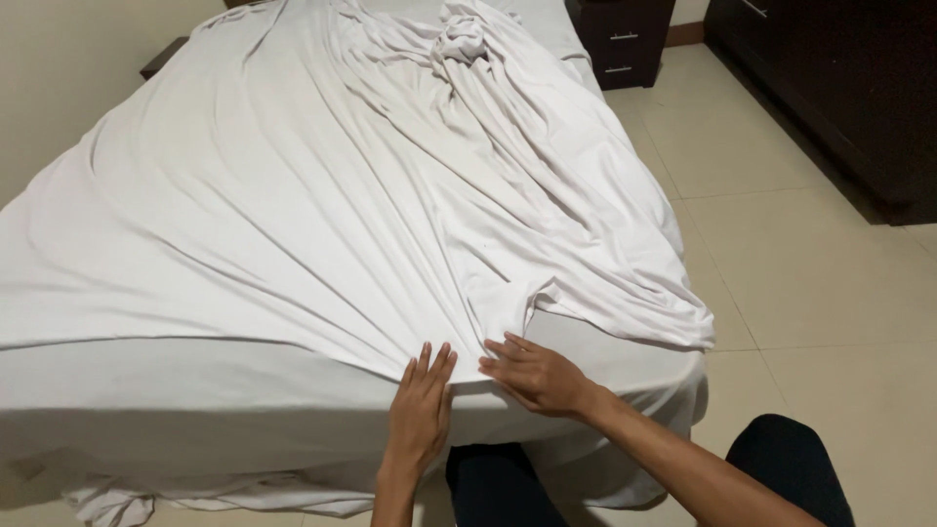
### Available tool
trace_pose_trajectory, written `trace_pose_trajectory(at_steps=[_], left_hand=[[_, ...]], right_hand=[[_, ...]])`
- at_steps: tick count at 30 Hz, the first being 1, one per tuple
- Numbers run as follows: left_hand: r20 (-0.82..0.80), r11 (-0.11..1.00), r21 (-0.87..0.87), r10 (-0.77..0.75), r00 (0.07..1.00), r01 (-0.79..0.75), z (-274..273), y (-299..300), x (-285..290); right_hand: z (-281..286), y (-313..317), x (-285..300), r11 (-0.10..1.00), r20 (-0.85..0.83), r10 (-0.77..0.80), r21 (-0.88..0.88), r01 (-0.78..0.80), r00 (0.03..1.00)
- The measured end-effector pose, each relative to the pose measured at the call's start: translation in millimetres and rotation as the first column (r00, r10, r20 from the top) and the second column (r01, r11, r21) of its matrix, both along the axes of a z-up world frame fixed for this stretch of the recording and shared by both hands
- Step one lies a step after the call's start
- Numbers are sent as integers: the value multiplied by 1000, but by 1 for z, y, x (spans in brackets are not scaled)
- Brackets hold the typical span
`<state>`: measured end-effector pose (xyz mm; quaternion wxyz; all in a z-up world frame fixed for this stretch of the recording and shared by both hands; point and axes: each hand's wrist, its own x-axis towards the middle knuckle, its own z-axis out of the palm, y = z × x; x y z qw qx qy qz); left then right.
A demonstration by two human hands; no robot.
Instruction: The person spreads a white fitted sheet over a mattress, smoothing it out and tucking the edges under the mattress at the corners and sides. They work around the bed to ensure the sheet is fully attached and wrinkle-free.
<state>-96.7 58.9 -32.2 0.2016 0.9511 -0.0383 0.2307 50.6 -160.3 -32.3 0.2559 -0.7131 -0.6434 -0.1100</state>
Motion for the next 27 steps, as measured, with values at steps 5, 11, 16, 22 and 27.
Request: trace_pose_trajectory(at_steps=[5, 11, 16, 22, 27], left_hand=[[-7, 1000, -18, -7, 1000, 7, 6, -5, -2], [57, 984, -168, 66, 996, -55, 13, -34, 38], [79, 976, -199, 105, 991, -88, 27, -70, 136], [14, 987, -160, 33, 999, -31, 20, -116, 257], [-130, 983, -175, 26, 991, -49, 15, -154, 265]], right_hand=[[26, 0, -10, 994, -80, -14, -109, 5, 997], [30, -20, 5, 992, -204, -112, -72, 99, 973], [32, -48, 70, 898, -358, -413, -4, 441, 837], [79, -99, 152, 747, -316, -639, -39, 664, 701], [73, -143, 186, 673, -257, -726, -70, 737, 638]])
